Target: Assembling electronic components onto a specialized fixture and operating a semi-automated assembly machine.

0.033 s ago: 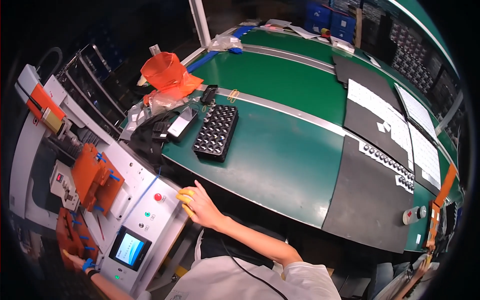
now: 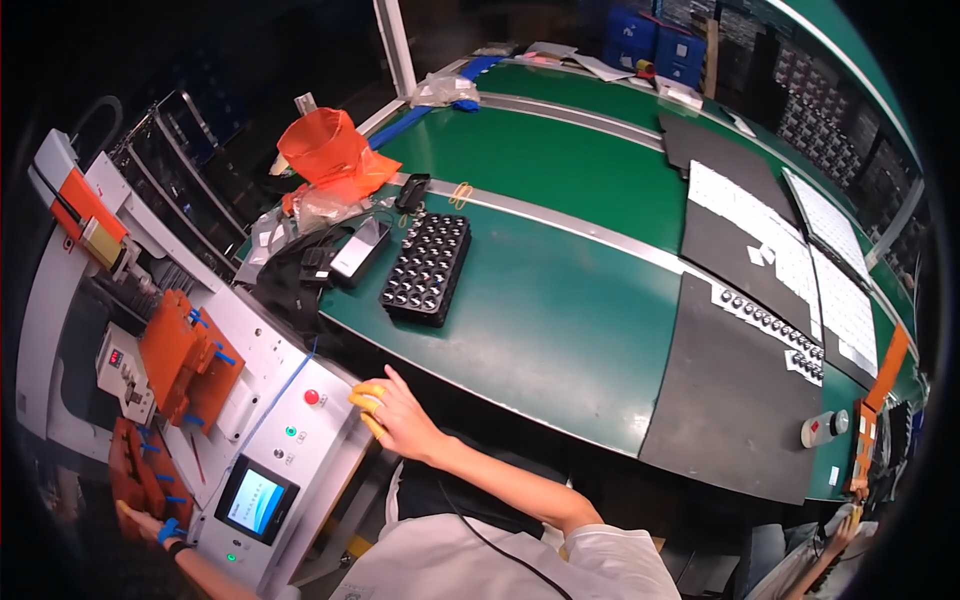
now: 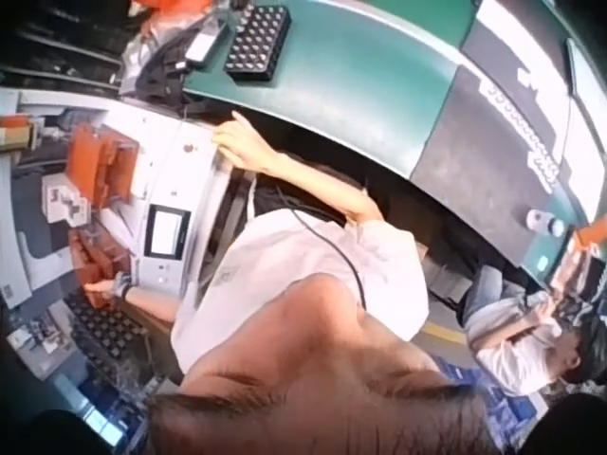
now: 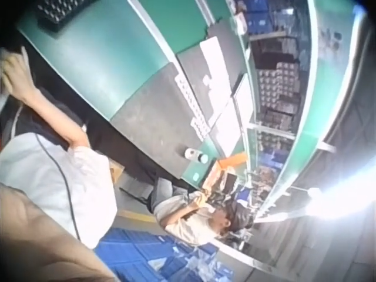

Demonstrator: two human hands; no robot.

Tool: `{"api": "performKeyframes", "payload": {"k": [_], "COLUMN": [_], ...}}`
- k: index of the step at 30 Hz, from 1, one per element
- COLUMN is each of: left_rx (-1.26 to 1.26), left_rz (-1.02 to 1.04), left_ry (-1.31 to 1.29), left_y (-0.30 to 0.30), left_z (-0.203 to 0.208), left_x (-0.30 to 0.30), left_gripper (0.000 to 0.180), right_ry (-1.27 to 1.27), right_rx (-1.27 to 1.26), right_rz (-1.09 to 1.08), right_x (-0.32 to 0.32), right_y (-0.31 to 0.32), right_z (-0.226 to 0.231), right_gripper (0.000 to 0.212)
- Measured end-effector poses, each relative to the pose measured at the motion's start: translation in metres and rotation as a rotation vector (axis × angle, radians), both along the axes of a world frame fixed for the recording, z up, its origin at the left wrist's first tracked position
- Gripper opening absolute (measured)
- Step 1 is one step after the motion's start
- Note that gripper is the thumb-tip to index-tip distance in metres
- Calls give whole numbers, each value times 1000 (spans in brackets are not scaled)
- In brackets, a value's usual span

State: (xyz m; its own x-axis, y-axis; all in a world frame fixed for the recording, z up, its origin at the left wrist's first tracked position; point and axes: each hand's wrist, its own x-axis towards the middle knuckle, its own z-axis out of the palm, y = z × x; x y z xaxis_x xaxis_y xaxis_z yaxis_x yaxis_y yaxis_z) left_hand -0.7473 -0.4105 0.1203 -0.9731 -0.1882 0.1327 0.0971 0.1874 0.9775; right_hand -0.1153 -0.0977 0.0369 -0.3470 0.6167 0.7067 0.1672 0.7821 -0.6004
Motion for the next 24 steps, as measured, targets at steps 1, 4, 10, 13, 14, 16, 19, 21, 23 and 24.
{"api": "performKeyframes", "payload": {"k": [1, 4, 10, 13, 14, 16, 19, 21, 23, 24], "left_rx": [16, 41, 69, 108, 109, 811, 1048, 1045, 1032, 974], "left_rz": [-28, -107, -255, -321, -326, -251, -485, -517, -575, -609], "left_ry": [29, 138, 330, 379, 426, -29, 77, 93, 108, 167], "left_y": [-23, -25, 6, 20, -7, 13, -30, -15, -14, -7], "left_z": [-9, 27, 84, 50, 64, 75, 85, 88, 89, 88], "left_x": [-38, -107, -131, -91, -92, -32, -2, 41, 59, 73], "left_gripper": [56, 54, 50, 48, 47, 40, 42, 41, 41, 42], "right_ry": [10, 31, 133, 168, 152, 39, -236, -409, -441, -385], "right_rx": [-8, -15, -22, 124, 198, 162, -23, -90, -43, -70], "right_rz": [10, 33, 44, -152, -301, -677, -871, -986, -963, -981], "right_x": [3, 6, 16, 62, 87, 133, 185, 197, 205, 203], "right_y": [-3, -11, -37, -64, -70, -78, -55, -40, -27, -27], "right_z": [5, 11, 0, 33, 43, 63, 64, 48, 31, 30], "right_gripper": [41, 40, 34, 32, 31, 26, 34, 35, 29, 22]}}
